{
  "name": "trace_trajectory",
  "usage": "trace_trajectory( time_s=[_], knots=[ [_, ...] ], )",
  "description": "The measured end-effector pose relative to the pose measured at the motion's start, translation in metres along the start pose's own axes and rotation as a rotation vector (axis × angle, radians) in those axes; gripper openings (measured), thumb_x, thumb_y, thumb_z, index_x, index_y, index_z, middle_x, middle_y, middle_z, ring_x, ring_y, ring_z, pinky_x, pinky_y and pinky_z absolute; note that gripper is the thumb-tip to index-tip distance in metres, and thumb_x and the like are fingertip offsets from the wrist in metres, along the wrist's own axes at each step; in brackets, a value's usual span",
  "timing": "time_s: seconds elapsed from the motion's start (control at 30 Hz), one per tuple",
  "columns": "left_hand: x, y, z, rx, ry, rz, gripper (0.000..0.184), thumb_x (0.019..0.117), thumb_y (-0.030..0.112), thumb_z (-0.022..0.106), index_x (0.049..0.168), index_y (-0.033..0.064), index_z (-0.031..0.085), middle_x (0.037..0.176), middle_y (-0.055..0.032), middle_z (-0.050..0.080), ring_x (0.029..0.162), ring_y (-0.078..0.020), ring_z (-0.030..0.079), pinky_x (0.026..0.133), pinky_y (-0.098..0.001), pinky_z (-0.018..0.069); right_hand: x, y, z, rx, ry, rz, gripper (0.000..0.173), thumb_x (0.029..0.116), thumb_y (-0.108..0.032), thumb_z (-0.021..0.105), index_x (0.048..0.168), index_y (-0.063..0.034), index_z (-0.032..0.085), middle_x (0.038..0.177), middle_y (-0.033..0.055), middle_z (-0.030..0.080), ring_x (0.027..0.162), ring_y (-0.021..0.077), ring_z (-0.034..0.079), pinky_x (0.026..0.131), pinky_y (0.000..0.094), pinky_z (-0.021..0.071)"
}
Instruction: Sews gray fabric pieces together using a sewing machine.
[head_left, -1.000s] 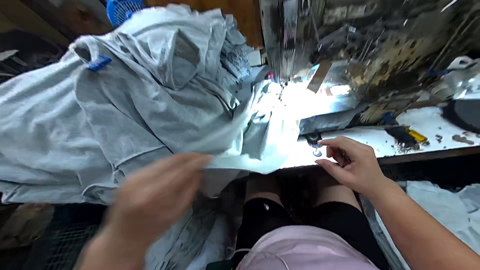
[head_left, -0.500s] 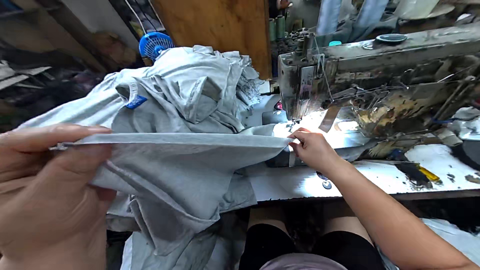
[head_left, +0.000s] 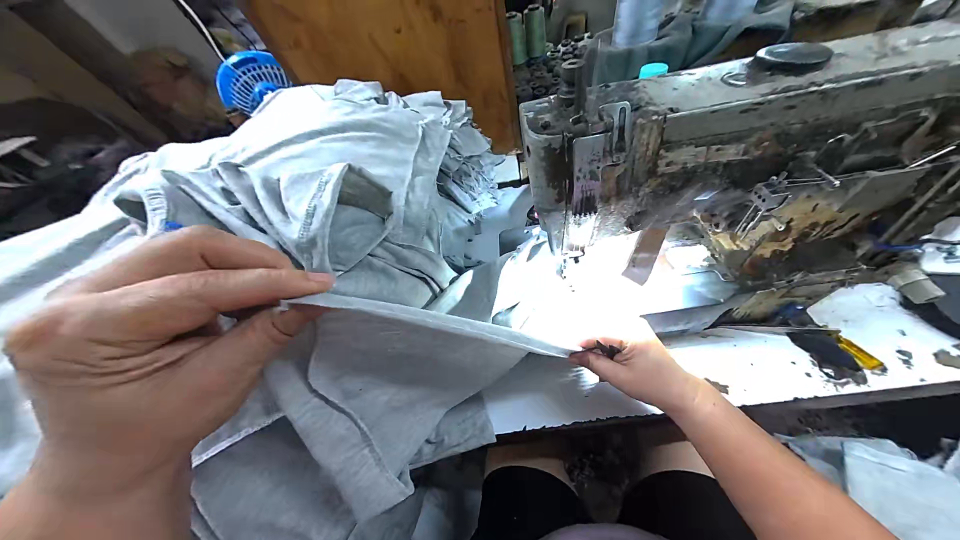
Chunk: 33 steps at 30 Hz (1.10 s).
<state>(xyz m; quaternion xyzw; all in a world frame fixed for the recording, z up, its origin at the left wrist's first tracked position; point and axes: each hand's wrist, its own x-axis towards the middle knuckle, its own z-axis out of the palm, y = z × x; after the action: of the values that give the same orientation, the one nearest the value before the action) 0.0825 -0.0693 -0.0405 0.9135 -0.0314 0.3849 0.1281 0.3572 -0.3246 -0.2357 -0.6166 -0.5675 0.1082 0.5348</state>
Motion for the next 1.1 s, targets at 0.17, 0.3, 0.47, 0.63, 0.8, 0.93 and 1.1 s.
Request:
trace_trajectory(
  time_s=[0.17, 0.3, 0.47, 0.63, 0.8, 0.93, 1.1],
  knots=[
    [0.015, 0.026, 0.02, 0.211, -0.229, 0.162, 0.019, 0.1012, 0.024, 0.06, 0.1, 0.0129, 0.076, 0.095, -0.0003, 0.068, 0.09, -0.0055, 0.064, 0.077, -0.0206, 0.0506, 0.001, 0.004, 0.003, -0.067, 0.022, -0.189, 0.019, 0.0944, -0.018, 0.067, 0.084, -0.0041, 0.076, 0.076, 0.0038, 0.071, 0.066, 0.0002, 0.059, 0.064, 0.0149, 0.0482],
    [0.018, 0.031, 0.043, 0.5, -0.369, 0.238, 0.03, 0.099, 0.022, 0.054, 0.084, 0.006, 0.075, 0.074, -0.0069, 0.064, 0.062, -0.0207, 0.063, 0.051, -0.0351, 0.0478, -0.001, 0.002, 0.004, -0.123, -0.001, -0.237, 0.016, 0.0933, -0.017, 0.068, 0.087, -0.0052, 0.077, 0.088, 0.006, 0.076, 0.08, 0.0059, 0.068, 0.075, 0.0191, 0.0533],
    [0.011, 0.011, 0.074, 0.066, -0.466, 0.091, 0.012, 0.0878, 0.025, 0.064, 0.085, 0.0168, 0.072, 0.076, 0.0114, 0.065, 0.077, 0.0023, 0.06, 0.074, -0.018, 0.0507, -0.001, -0.001, 0.002, -0.099, -0.035, -0.193, 0.017, 0.0947, -0.019, 0.068, 0.089, -0.0055, 0.078, 0.089, 0.0056, 0.076, 0.078, 0.0053, 0.068, 0.073, 0.0194, 0.0546],
    [0.017, 0.01, 0.089, -0.351, -0.601, 0.025, 0.007, 0.092, 0.016, 0.067, 0.09, 0.0106, 0.071, 0.08, 0.0085, 0.061, 0.077, 0.009, 0.055, 0.068, -0.0067, 0.0446, 0.0, -0.004, 0.0, -0.058, -0.07, -0.104, 0.019, 0.0954, -0.022, 0.068, 0.092, -0.0059, 0.078, 0.091, 0.0049, 0.076, 0.072, 0.0041, 0.067, 0.068, 0.0199, 0.0545],
    [0.023, -0.006, 0.086, 0.217, -0.579, 0.211, 0.02, 0.0941, 0.027, 0.059, 0.083, 0.0184, 0.073, 0.075, 0.0077, 0.061, 0.063, -0.0033, 0.058, 0.054, -0.0248, 0.0483, 0.002, -0.008, 0.0, -0.053, -0.098, -0.01, 0.022, 0.0949, -0.024, 0.068, 0.089, -0.0046, 0.078, 0.079, 0.0039, 0.072, 0.064, 0.0023, 0.062, 0.063, 0.0194, 0.0513],
    [0.019, 0.0, 0.098, 0.224, -0.536, 0.29, 0.016, 0.0943, 0.015, 0.056, 0.088, 0.0108, 0.07, 0.081, -0.0023, 0.065, 0.067, -0.0132, 0.064, 0.054, -0.0299, 0.0511, 0.003, -0.013, -0.001, -0.036, -0.12, 0.039, 0.024, 0.0967, -0.026, 0.066, 0.092, -0.0053, 0.078, 0.08, 0.0036, 0.072, 0.064, 0.0036, 0.063, 0.063, 0.0219, 0.0529],
    [0.019, -0.019, 0.108, 0.298, -0.529, 0.273, 0.017, 0.092, 0.02, 0.059, 0.085, 0.0134, 0.074, 0.077, -0.0002, 0.067, 0.069, -0.016, 0.067, 0.057, -0.0363, 0.0536, 0.007, -0.022, -0.005, -0.027, -0.146, 0.198, 0.026, 0.0984, -0.028, 0.065, 0.1, -0.0049, 0.077, 0.073, 0.0008, 0.068, 0.06, 0.0003, 0.058, 0.061, 0.0189, 0.0505]
  ],
)
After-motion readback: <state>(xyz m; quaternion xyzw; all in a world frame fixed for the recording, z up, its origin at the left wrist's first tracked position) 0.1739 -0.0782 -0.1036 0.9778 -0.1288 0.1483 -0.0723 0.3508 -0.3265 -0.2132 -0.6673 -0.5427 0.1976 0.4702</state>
